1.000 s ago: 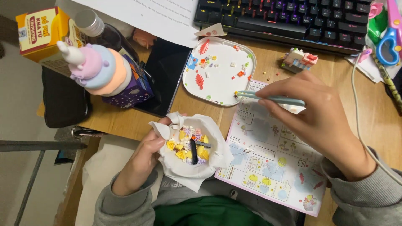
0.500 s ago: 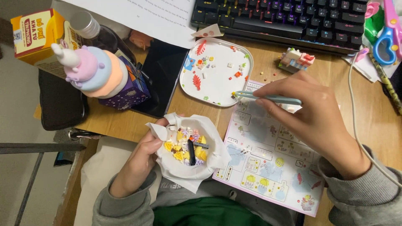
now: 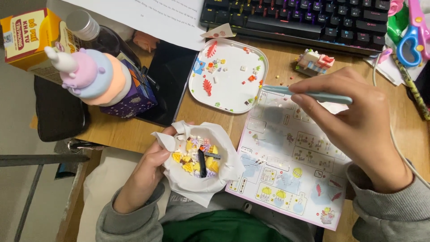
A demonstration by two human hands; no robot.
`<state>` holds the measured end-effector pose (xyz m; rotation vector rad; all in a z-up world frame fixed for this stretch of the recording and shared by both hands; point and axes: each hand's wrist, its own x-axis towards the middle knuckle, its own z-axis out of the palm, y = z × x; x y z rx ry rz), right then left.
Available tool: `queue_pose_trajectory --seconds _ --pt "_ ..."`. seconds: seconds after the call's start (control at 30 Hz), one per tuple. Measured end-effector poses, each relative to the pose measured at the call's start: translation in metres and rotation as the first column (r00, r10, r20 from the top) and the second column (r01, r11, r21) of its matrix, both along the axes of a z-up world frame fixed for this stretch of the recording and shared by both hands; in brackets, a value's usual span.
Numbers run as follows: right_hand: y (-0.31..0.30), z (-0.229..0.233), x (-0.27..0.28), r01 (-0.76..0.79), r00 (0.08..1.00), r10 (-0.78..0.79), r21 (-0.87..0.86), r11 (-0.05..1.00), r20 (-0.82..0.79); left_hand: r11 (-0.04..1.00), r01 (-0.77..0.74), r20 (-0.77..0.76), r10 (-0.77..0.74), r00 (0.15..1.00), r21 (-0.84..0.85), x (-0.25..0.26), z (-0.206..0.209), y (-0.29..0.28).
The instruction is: Using tweezers to pick up small plastic bricks and sort them into a container while following instructions.
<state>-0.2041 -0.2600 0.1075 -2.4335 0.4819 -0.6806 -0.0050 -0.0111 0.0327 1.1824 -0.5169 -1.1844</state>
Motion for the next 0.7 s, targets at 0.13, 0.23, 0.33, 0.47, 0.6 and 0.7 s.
queue_pose_trajectory --seconds 0.13,0.23,0.33,0.47,0.6,0.7 --pt "-0.002 -0.002 -0.005 0.008 1.000 -0.008 -0.018 1.000 -0.011 1.000 -0.006 -0.010 0.006 1.000 0.022 -0.001 0.005 0.000" --pt "-0.003 -0.002 -0.011 0.016 1.000 -0.016 -0.032 0.999 -0.008 0.997 -0.035 -0.021 0.036 0.999 0.073 -0.002 0.003 0.002" --pt "-0.006 -0.003 -0.019 0.025 1.000 -0.024 -0.063 0.998 0.013 0.997 -0.038 -0.009 0.039 0.999 0.061 -0.001 0.002 0.001" --pt "-0.009 -0.006 -0.034 0.110 0.994 -0.110 -0.055 0.992 -0.001 0.997 -0.044 -0.009 0.044 0.999 0.056 0.001 -0.007 0.002" --pt "-0.010 -0.004 -0.043 0.164 0.985 -0.166 -0.048 0.985 -0.042 0.981 -0.107 -0.048 0.116 0.992 0.160 0.002 -0.013 0.002" --pt "-0.014 -0.009 -0.049 0.169 0.985 -0.171 -0.059 0.984 -0.037 0.972 -0.137 -0.063 0.152 0.986 0.190 0.004 -0.021 0.004"
